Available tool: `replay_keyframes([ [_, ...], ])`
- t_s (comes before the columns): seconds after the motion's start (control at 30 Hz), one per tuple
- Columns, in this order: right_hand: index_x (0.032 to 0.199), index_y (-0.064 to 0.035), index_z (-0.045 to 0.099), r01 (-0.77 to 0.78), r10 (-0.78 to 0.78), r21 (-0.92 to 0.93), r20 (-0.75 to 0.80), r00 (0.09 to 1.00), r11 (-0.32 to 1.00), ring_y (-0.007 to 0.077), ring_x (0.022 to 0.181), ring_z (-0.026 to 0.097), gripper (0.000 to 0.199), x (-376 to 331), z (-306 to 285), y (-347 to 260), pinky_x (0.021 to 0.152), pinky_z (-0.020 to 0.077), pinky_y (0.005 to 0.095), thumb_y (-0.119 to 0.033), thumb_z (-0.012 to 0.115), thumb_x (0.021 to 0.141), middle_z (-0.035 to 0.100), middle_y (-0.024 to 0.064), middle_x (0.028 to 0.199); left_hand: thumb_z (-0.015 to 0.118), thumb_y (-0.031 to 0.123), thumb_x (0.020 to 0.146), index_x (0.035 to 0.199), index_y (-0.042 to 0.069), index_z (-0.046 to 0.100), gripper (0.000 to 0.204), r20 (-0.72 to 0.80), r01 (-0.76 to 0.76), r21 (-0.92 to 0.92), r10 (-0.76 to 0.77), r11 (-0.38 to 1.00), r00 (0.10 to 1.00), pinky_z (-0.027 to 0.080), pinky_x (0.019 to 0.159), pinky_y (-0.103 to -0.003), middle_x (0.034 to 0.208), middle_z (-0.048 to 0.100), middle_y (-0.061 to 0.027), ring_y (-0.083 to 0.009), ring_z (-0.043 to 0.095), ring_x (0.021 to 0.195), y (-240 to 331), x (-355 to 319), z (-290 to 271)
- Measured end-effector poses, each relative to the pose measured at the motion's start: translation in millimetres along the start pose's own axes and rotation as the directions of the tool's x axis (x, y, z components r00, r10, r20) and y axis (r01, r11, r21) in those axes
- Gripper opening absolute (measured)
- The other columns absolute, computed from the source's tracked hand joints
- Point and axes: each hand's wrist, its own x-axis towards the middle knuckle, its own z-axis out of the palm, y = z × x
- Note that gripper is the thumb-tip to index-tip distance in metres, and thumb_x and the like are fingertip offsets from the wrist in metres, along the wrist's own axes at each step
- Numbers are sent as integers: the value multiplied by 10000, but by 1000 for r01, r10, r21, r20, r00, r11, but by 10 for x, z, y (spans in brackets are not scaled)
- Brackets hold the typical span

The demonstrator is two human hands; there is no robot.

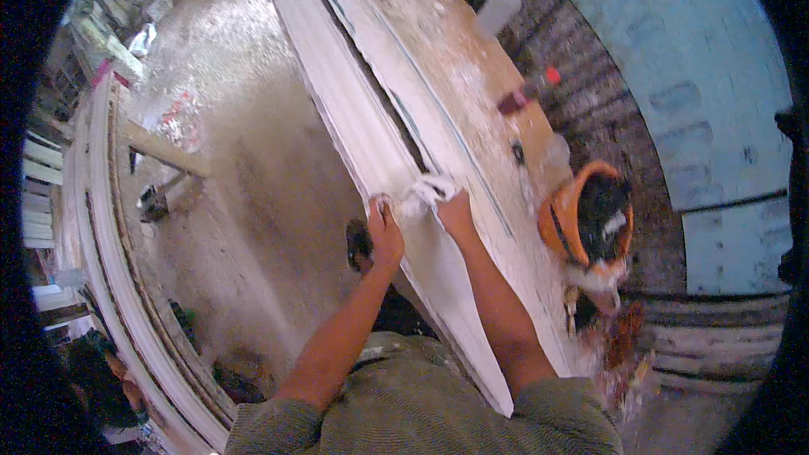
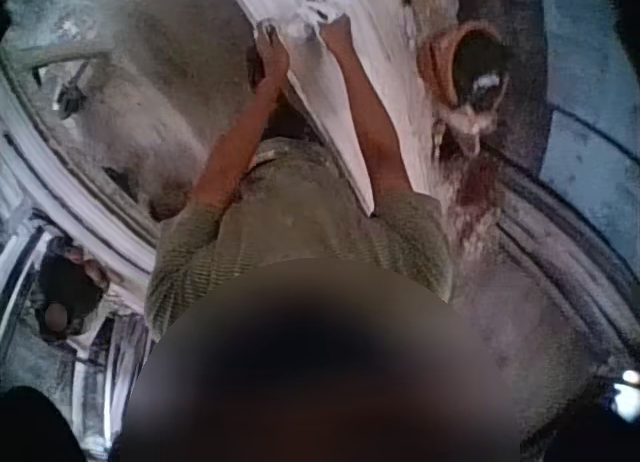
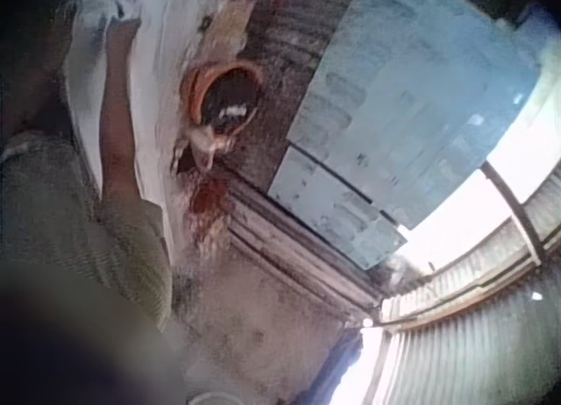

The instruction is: The person applies a white paste to a long, narrow wooden piece using a cloth. They repeatedly rub the paste along the length of the wood, occasionally picking up more paste from the workbench. The person works on both sides of the piece, ensuring coverage along the edges and surface.

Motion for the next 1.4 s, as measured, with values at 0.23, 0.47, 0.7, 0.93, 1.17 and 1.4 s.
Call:
replay_keyframes([
  [0.23,1025,-37,705,-141,140,13,24,990,990,175,889,654,238,-1312,-682,192,802,504,291,-162,715,822,701,94,980,435,78,971,1118,0,508,182,58,37,1,-37,999,998,439,796,-361,953,604,-206,-305,594,893,-71,-1450,85],
  [0.47,1036,-44,700,-154,154,-23,20,988,988,181,921,651,236,-2680,-1365,384,826,497,294,-155,706,828,702,87,994,433,58,961,1110,25,508,170,126,159,28,-161,987,979,426,865,-352,994,607,-135,-248,572,946,-71,-2995,104],
  [0.7,1027,-44,702,-34,34,17,-12,999,999,192,910,651,230,-4065,-1977,899,828,497,304,-152,704,824,700,94,983,432,83,976,1129,-13,502,194,48,83,13,-84,996,995,444,799,-360,947,611,-206,-323,599,895,-101,-4618,204],
  [0.93,1005,-44,706,-97,97,15,-15,995,995,206,888,652,230,-5563,-2695,1155,807,497,313,-186,703,825,698,100,971,443,94,977,1166,-19,509,230,95,127,98,-136,987,986,440,812,-376,1001,613,-238,-328,597,899,-34,-6211,202],
  [1.17,1015,-38,704,-120,118,-28,-56,991,992,186,885,650,229,-7045,-3367,1364,806,495,309,-176,697,832,700,102,975,433,125,984,1219,-25,481,284,171,46,128,-68,991,983,427,872,-422,1121,578,-275,-414,558,1034,-143,-7852,237],
  [1.4,1024,-38,705,-216,216,-17,-25,976,976,193,938,637,225,-8509,-4069,1795,850,485,313,-147,702,827,694,89,1030,406,146,997,1268,-43,403,331,314,164,84,-182,983,932,397,931,-441,1155,549,-279,-416,537,1075,-240,-9490,285],
])
